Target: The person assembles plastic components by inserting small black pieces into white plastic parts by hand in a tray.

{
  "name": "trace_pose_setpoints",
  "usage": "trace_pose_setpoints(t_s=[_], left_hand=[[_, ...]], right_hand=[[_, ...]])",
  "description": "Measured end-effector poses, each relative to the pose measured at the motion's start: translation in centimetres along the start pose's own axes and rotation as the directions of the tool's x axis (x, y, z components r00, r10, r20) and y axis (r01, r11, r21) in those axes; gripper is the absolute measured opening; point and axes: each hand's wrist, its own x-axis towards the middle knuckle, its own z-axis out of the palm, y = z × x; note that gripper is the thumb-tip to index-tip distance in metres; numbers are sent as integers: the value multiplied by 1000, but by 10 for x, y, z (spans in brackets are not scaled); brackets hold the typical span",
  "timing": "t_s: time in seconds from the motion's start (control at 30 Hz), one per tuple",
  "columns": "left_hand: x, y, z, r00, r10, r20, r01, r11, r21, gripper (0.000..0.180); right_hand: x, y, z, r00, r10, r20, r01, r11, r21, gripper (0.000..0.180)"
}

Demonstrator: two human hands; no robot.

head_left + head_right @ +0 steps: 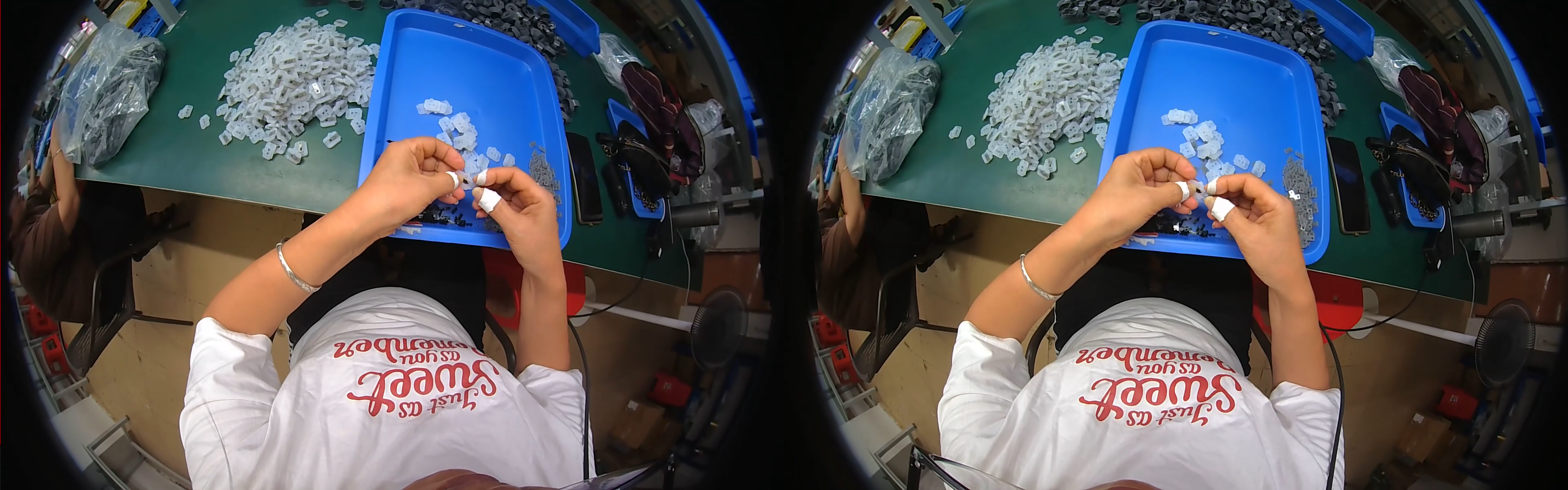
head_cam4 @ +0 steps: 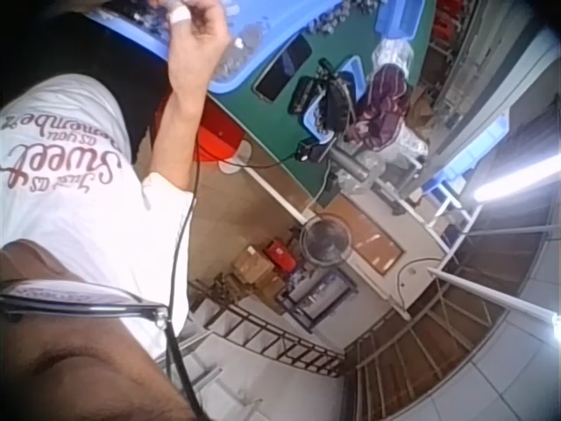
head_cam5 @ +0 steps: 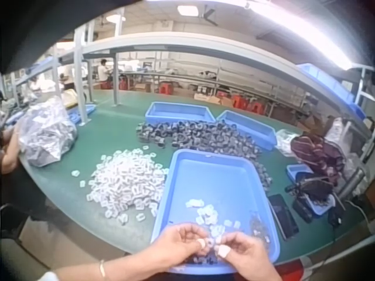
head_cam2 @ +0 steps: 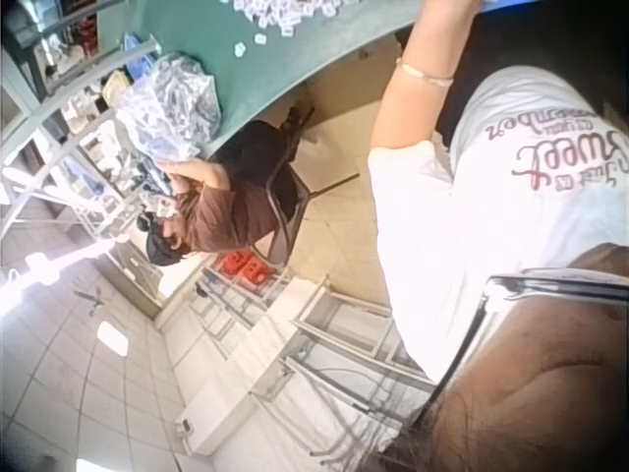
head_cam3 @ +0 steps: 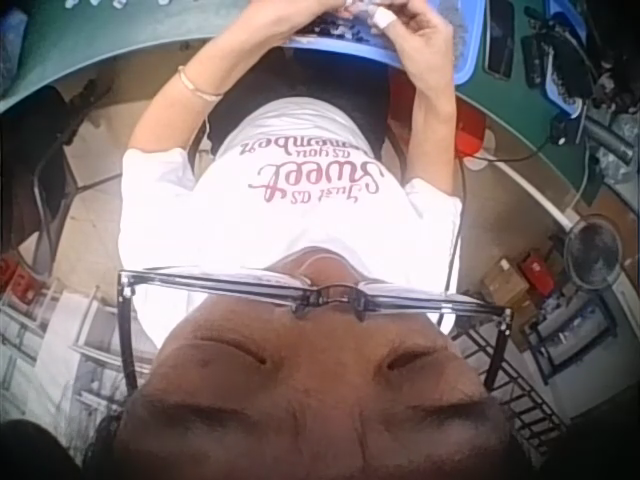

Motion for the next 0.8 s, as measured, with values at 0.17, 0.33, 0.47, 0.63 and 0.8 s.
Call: trace_pose_setpoints(t_s=[0.17,0.33,0.47,0.63,0.8], left_hand=[[1,1,0,1000,-18,6,18,998,-53,15],[1,1,-1,999,-25,25,28,996,-88,17],[1,-4,-1,1000,-2,22,2,1000,23,19],[-3,1,3,1000,5,22,-5,1000,27,23],[-4,0,2,996,32,84,-39,996,85,27]], right_hand=[[2,4,3,999,-32,1,32,999,-6,13],[1,0,3,1000,-6,19,6,1000,-8,13],[1,-3,4,1000,28,4,-28,997,-69,16],[7,-8,-3,994,113,-4,-113,992,-63,20],[10,-8,-8,991,134,2,-134,989,-69,20]])
